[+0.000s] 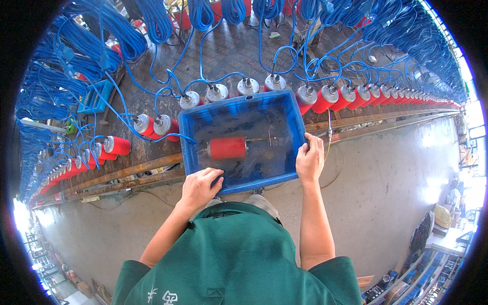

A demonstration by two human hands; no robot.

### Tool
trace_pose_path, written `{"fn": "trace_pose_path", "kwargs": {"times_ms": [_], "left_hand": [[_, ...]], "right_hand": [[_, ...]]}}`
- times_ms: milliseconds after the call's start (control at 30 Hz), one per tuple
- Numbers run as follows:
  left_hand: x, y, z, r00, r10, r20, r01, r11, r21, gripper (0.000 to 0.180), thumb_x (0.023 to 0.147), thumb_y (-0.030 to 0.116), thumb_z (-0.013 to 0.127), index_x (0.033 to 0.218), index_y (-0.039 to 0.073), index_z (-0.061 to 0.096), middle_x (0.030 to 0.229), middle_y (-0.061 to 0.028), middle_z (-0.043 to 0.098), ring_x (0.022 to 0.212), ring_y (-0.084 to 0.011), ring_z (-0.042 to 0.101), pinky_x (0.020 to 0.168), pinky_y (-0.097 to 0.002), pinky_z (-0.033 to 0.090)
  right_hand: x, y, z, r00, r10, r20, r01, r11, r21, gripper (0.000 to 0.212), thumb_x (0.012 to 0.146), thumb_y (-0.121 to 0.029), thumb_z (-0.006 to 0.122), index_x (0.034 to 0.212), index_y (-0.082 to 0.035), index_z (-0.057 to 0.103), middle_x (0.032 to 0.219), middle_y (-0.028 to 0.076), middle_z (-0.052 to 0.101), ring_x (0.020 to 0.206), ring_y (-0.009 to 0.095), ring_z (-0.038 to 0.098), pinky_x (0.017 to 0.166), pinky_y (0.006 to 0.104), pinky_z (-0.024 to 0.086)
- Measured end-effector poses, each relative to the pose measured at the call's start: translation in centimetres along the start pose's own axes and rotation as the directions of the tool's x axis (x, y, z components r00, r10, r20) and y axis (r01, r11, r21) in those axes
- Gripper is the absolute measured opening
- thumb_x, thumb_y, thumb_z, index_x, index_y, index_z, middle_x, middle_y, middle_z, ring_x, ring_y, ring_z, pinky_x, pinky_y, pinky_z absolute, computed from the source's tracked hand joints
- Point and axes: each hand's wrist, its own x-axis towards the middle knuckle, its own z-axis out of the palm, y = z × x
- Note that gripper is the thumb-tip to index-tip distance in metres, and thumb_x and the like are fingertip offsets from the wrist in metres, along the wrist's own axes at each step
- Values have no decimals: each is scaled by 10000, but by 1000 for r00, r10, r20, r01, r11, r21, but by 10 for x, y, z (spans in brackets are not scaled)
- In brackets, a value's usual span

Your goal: The person picks up red cylindrical canisters from a workbench, immerses them in a blue bin of water, and applies air with a nozzle to the valve assembly.

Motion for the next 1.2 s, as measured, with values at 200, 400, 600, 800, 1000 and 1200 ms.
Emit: {"fn": "trace_pose_path", "kwargs": {"times_ms": [200,400,600,800,1000,1200], "left_hand": [[5,3,-1,1000,-24,14,24,999,-29,226,962,210,729,1130,62,765,1075,-123,770,962,-341,750,836,-430,605],[43,-5,1,998,57,14,-57,998,-4,318,932,136,746,1220,5,718,1206,-192,730,1125,-383,698,989,-443,563],[90,-26,23,976,169,138,-193,964,184,637,786,131,845,1363,4,606,1358,-190,649,1273,-393,620,1044,-461,549],[121,-36,41,895,6,446,-161,937,311,804,669,115,915,1384,10,562,1294,-202,647,1188,-399,660,1021,-469,562],[126,-49,60,887,-13,462,-208,882,423,914,715,173,908,1506,16,477,1306,-230,640,1169,-428,673,1007,-487,565],[127,-48,54,886,68,458,-293,848,442,950,701,296,934,1513,71,495,1206,-201,663,1106,-403,700,918,-538,573]], "right_hand": [[0,-1,-2,1000,19,1,-19,1000,0,321,956,14,607,1264,-23,691,1211,164,681,1150,350,660,1010,439,530],[-1,-2,-2,999,39,-2,-39,999,17,325,957,-13,607,1270,-41,688,1227,152,680,1174,355,654,1015,449,534],[-2,-4,-2,998,63,4,-63,998,17,310,958,-35,616,1255,-60,698,1249,131,677,1191,345,648,1020,453,537],[-1,-2,-2,998,61,-7,-61,998,19,309,957,-53,630,1260,-71,695,1235,128,669,1184,350,644,997,460,542],[0,-5,-4,997,71,0,-71,997,24,336,945,-56,649,1278,-80,688,1249,125,664,1203,350,635,1016,464,544],[1,-10,-7,997,80,-6,-79,996,28,315,947,-66,668,1261,-86,688,1250,111,657,1157,342,641,970,460,567]]}}
